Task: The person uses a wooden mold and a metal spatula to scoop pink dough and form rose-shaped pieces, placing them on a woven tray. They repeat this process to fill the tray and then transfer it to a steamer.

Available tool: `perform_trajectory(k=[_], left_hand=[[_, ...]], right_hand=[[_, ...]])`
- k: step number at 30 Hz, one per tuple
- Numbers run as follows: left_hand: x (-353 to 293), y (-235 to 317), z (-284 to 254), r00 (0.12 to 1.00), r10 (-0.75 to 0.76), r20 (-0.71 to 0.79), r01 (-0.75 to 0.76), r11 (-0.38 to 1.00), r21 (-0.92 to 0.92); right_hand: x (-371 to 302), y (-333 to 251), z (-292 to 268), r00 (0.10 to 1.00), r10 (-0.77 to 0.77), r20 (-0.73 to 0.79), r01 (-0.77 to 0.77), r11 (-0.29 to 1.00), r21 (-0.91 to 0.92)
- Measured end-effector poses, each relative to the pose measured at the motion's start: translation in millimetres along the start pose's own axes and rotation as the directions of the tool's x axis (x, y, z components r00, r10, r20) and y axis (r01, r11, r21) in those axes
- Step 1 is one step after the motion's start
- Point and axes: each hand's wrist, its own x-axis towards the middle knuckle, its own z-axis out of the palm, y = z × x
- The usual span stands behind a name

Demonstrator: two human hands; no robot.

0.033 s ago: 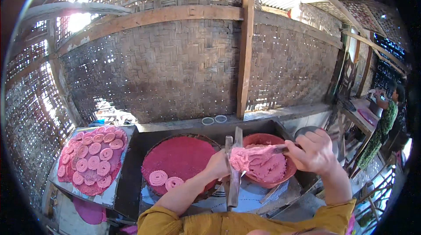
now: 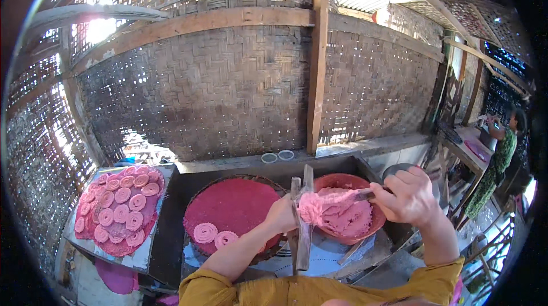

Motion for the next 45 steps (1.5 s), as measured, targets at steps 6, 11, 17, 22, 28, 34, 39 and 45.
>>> perform_trajectory(k=[6, 11, 17, 22, 28, 34, 39, 45], left_hand=[[-7, 39, -11, 0.995, -0.048, 0.086, 0.036, 0.99, 0.14], [-2, 41, -19, 0.992, -0.006, 0.127, -0.015, 0.986, 0.165], [6, 7, -27, 0.997, 0.01, 0.076, -0.021, 0.99, 0.136], [10, -29, -15, 0.998, 0.051, 0.044, -0.019, 0.841, -0.541], [38, -107, 6, 0.974, 0.081, 0.211, 0.162, 0.402, -0.901], [16, -62, -1, 0.992, -0.09, 0.088, 0.109, 0.262, -0.959], [7, -41, -1, 0.99, -0.082, -0.113, 0.028, 0.909, -0.416], [-6, 28, -11, 0.996, -0.041, -0.082, 0.041, 0.999, -0.006]], right_hand=[[6, -29, 29, 0.979, -0.148, 0.143, 0.132, 0.984, 0.12], [2, -53, 49, 0.984, -0.138, 0.111, 0.133, 0.99, 0.048], [-11, -29, 22, 0.986, 0.157, 0.061, -0.165, 0.973, 0.161], [-52, -24, 60, 0.795, 0.601, -0.089, -0.543, 0.769, 0.336], [-58, -68, 117, 0.732, 0.676, 0.08, -0.599, 0.583, 0.549], [-55, -66, 108, 0.799, 0.576, 0.171, -0.539, 0.562, 0.627], [-45, -21, 62, 0.851, 0.459, 0.254, -0.523, 0.698, 0.489], [2, 12, 14, 0.606, 0.186, 0.774, -0.54, 0.811, 0.228]])
